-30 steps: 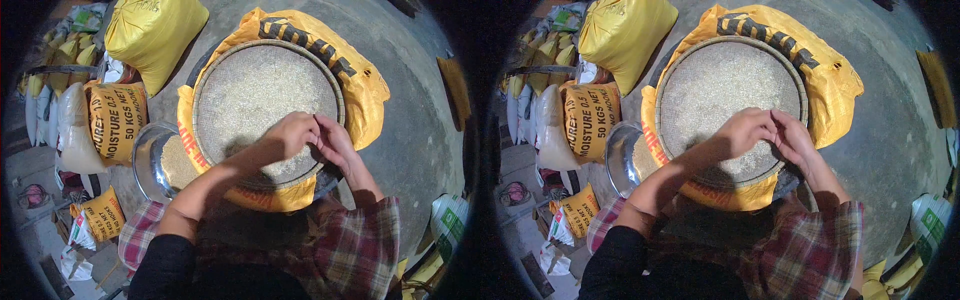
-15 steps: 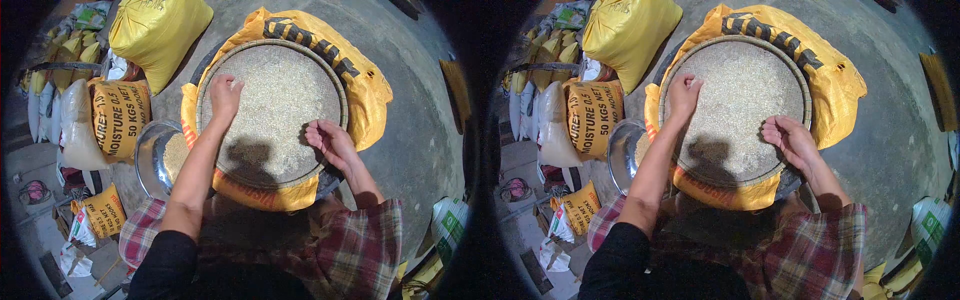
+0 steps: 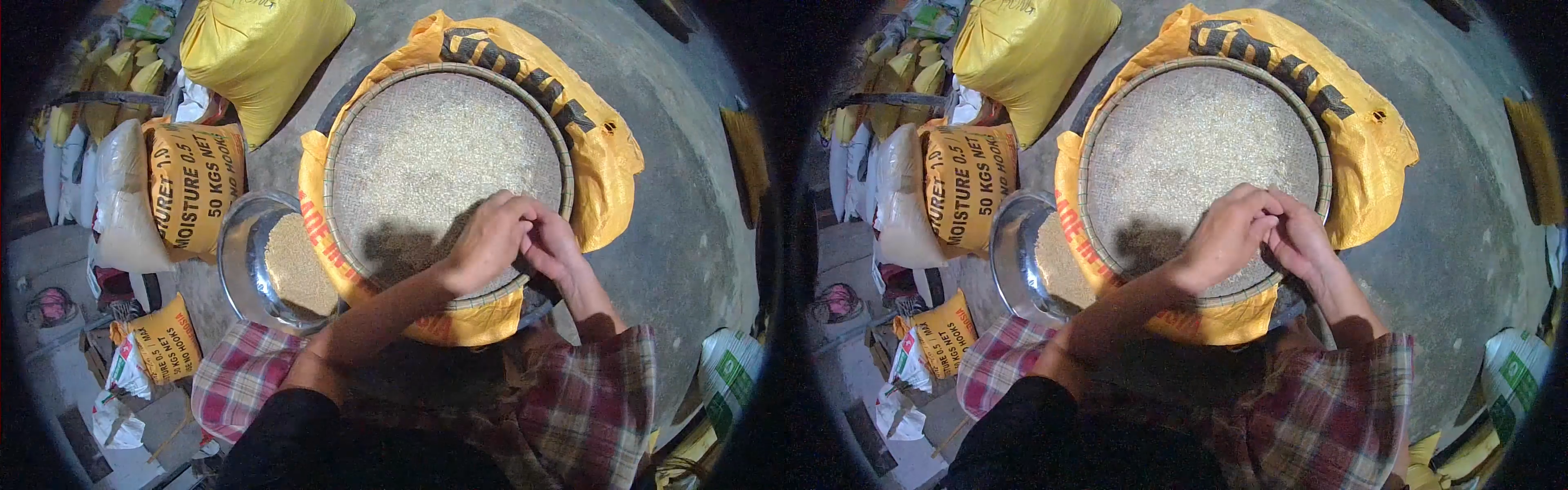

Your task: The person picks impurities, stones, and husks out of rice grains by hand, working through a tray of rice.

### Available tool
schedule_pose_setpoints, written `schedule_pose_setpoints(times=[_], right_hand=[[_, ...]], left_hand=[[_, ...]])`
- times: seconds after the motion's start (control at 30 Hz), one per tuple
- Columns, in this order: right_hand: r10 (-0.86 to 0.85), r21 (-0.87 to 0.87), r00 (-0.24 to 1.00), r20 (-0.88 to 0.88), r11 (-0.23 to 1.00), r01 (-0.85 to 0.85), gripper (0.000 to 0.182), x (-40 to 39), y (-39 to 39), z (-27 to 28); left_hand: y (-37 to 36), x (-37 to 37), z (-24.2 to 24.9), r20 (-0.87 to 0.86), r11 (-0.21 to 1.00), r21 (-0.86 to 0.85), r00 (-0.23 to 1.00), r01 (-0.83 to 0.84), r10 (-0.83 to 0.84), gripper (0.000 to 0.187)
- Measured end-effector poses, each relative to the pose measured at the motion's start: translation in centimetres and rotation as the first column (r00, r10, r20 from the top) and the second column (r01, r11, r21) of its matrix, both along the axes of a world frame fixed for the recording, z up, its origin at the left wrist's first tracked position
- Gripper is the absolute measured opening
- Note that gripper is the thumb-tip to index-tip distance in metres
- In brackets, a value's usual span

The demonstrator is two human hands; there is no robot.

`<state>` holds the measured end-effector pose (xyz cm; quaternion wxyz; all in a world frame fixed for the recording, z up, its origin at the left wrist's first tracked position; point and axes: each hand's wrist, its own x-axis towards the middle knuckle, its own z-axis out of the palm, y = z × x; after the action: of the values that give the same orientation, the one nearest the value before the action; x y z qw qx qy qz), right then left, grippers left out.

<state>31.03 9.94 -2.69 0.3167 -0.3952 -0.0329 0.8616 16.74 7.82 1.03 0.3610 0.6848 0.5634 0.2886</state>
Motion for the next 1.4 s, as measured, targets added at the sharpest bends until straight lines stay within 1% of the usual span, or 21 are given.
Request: schedule_pose_setpoints(times=[0.03, 0.1, 0.17, 0.23, 0.43, 0.5, 0.63, 0.7, 0.77, 0.83, 0.87, 0.93, 1.0, 1.07, 1.13, 1.17, 1.2, 1.23, 1.27, 1.33, 1.4], right_hand=[[-0.063, -0.043, 0.998, -0.004, 0.997, 0.062, 0.030, 0.0, -0.2, 0.1], [-0.014, -0.013, 1.000, -0.002, 1.000, 0.014, 0.030, 0.3, -0.1, 0.2], [0.048, 0.016, 0.994, 0.095, 0.999, -0.050, 0.030, 0.5, -0.2, 1.0], [0.030, 0.015, 0.993, 0.113, 0.999, -0.032, 0.030, 0.8, -0.4, 0.9], [-0.012, 0.049, 0.986, 0.167, 0.999, 0.004, 0.029, 1.4, -0.2, 0.4], [-0.021, 0.059, 0.982, 0.188, 0.998, 0.010, 0.028, 1.4, -0.2, 0.6], [-0.043, 0.091, 0.968, 0.249, 0.996, 0.021, 0.028, 2.0, -0.2, 0.4], [-0.064, 0.111, 0.971, 0.231, 0.993, 0.039, 0.030, 2.4, -0.1, -0.1], [-0.059, 0.089, 0.977, 0.205, 0.995, 0.041, 0.030, 2.4, 0.2, -0.1], [-0.054, 0.063, 0.982, 0.180, 0.997, 0.043, 0.031, 2.1, 0.0, -0.3], [-0.065, 0.055, 0.987, 0.150, 0.997, 0.057, 0.029, 2.0, -0.2, -0.6], [-0.090, 0.037, 0.992, 0.093, 0.995, 0.087, 0.026, 1.3, -0.7, -0.1], [-0.091, 0.045, 0.984, 0.151, 0.995, 0.085, 0.023, 1.3, -1.4, 0.9], [0.137, 0.128, 0.958, 0.252, 0.977, -0.174, 0.022, 1.6, -2.0, 0.5], [0.158, 0.155, 0.933, 0.322, 0.964, -0.216, 0.018, 1.3, -2.2, 1.1], [0.254, 0.175, 0.882, 0.398, 0.922, -0.345, 0.016, 1.4, -1.9, 1.8], [0.341, 0.184, 0.813, 0.472, 0.864, -0.469, 0.015, 1.5, -1.7, 2.1], [0.296, 0.279, 0.803, 0.517, 0.829, -0.485, 0.015, 1.7, -1.4, 1.4], [0.301, 0.270, 0.803, 0.514, 0.832, -0.484, 0.015, 2.0, -0.8, 0.9], [0.109, 0.475, 0.681, 0.725, 0.637, -0.607, 0.015, 2.7, 0.7, 0.4], [0.047, 0.496, 0.641, 0.766, 0.591, -0.636, 0.017, 3.6, 2.6, 0.4]], left_hand=[[0.0, 0.2, 0.1, 0.044, 1.000, 0.003, 0.999, -0.017, 0.017, 0.013], [0.4, 0.0, -0.4, 0.095, 0.990, 0.041, 0.987, -0.133, 0.128, 0.012], [2.5, -1.9, -2.1, 0.043, 0.968, 0.095, 0.972, -0.234, 0.231, 0.010], [5.2, -3.5, -2.7, -0.053, 0.920, 0.248, 0.944, -0.304, 0.327, 0.008], [13.3, -2.6, -6.7, -0.164, 0.902, 0.358, 0.935, -0.241, 0.314, 0.011], [14.2, -1.4, -7.5, -0.166, 0.840, 0.504, 0.932, -0.200, 0.322, 0.007], [13.8, -0.2, -7.2, -0.214, 0.899, 0.372, 0.920, -0.233, 0.327, 0.004], [12.0, -0.7, -5.9, -0.226, 0.969, 0.227, 0.963, -0.093, 0.145, 0.003], [8.6, -0.1, -5.3, -0.129, 0.973, 0.229, 0.992, 0.015, 0.015, 0.005], [4.0, 1.7, -2.9, 0.002, 0.999, -0.036, 1.000, -0.015, 0.015, 0.008], [2.3, 2.3, -3.4, 0.173, 0.980, -0.194, 0.985, 0.034, 0.000, 0.009], [0.0, 2.5, -1.8, 0.278, 1.000, -0.011, 0.960, -0.012, 0.015, 0.010], [0.4, 1.5, -1.0, 0.250, 0.997, -0.043, 0.965, -0.069, 0.078, 0.010], [1.7, 0.8, -1.7, 0.217, 0.989, -0.069, 0.966, -0.130, 0.143, 0.011], [4.1, 0.1, -4.0, -0.008, 0.985, 0.164, 0.998, -0.058, 0.061, 0.010], [5.0, 0.2, -4.8, -0.009, 0.985, 0.164, 0.998, -0.060, 0.062, 0.010], [5.7, 0.5, -5.5, -0.088, 0.949, 0.312, 0.996, 0.046, -0.020, 0.010], [6.4, 0.7, -6.0, -0.177, 0.884, 0.439, 0.980, 0.161, -0.090, 0.011], [7.1, 0.6, -6.5, -0.177, 0.888, 0.430, 0.980, 0.161, -0.092, 0.011], [7.6, 0.5, -6.6, -0.276, 0.933, 0.276, 0.949, 0.230, -0.153, 0.015], [7.1, -0.1, -4.6, -0.300, 0.935, 0.260, 0.940, 0.241, -0.159, 0.012]])
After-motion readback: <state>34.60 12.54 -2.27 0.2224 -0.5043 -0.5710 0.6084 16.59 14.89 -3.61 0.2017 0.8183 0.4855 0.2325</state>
